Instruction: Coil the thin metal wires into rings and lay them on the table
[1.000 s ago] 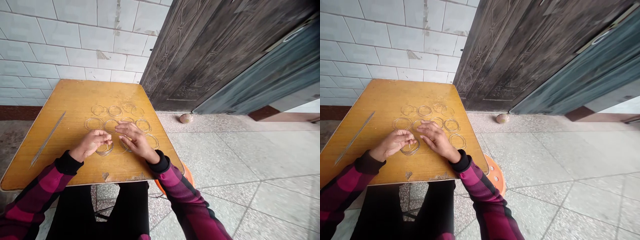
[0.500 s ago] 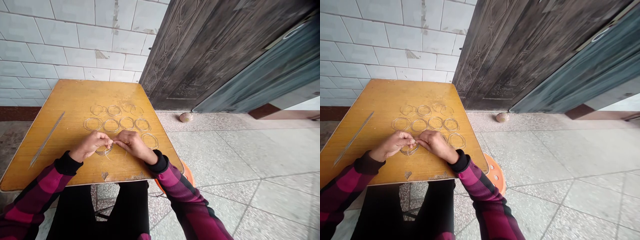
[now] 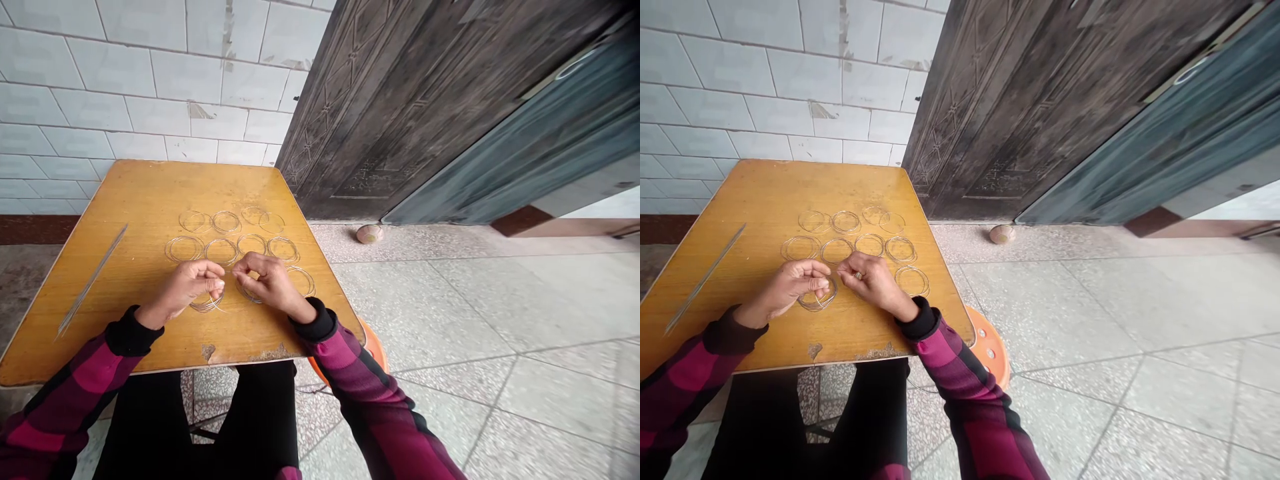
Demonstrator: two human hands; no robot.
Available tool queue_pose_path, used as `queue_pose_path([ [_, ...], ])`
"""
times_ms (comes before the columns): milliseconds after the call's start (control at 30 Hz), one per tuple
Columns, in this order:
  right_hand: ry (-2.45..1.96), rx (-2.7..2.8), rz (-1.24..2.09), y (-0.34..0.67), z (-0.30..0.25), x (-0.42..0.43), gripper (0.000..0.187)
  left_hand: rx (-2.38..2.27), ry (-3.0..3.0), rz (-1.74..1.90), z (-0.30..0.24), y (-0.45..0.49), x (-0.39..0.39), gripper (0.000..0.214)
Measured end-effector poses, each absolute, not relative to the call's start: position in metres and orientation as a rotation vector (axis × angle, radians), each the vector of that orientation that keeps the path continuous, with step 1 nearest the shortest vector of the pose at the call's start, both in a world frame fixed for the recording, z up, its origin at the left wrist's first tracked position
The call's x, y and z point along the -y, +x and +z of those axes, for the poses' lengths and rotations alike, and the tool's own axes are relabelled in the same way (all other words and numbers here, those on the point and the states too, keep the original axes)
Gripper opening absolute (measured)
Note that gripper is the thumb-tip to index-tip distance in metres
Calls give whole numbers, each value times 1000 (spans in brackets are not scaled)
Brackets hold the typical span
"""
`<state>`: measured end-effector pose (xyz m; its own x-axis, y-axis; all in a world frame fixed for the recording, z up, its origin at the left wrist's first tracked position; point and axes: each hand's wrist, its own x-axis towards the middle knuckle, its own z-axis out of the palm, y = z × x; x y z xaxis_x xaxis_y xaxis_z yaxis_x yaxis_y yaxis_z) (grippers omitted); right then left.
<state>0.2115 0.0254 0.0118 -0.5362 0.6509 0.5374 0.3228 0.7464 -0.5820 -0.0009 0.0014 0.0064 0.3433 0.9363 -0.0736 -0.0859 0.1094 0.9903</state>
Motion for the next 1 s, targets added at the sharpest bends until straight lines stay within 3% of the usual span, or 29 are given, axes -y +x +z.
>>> queue_pose_path([
  [400, -717, 2264, 602, 214, 7, -29, 27, -1182, 1572, 1014, 1, 0, 1, 4],
  [800, -691, 2355, 493, 213, -2, -31, 29, -1316, 1675, 844, -1, 2, 0, 12],
  [1000, -693, 2399, 371, 213, -1, -30, 26, -1266, 1676, 937, -1, 3, 1, 9],
])
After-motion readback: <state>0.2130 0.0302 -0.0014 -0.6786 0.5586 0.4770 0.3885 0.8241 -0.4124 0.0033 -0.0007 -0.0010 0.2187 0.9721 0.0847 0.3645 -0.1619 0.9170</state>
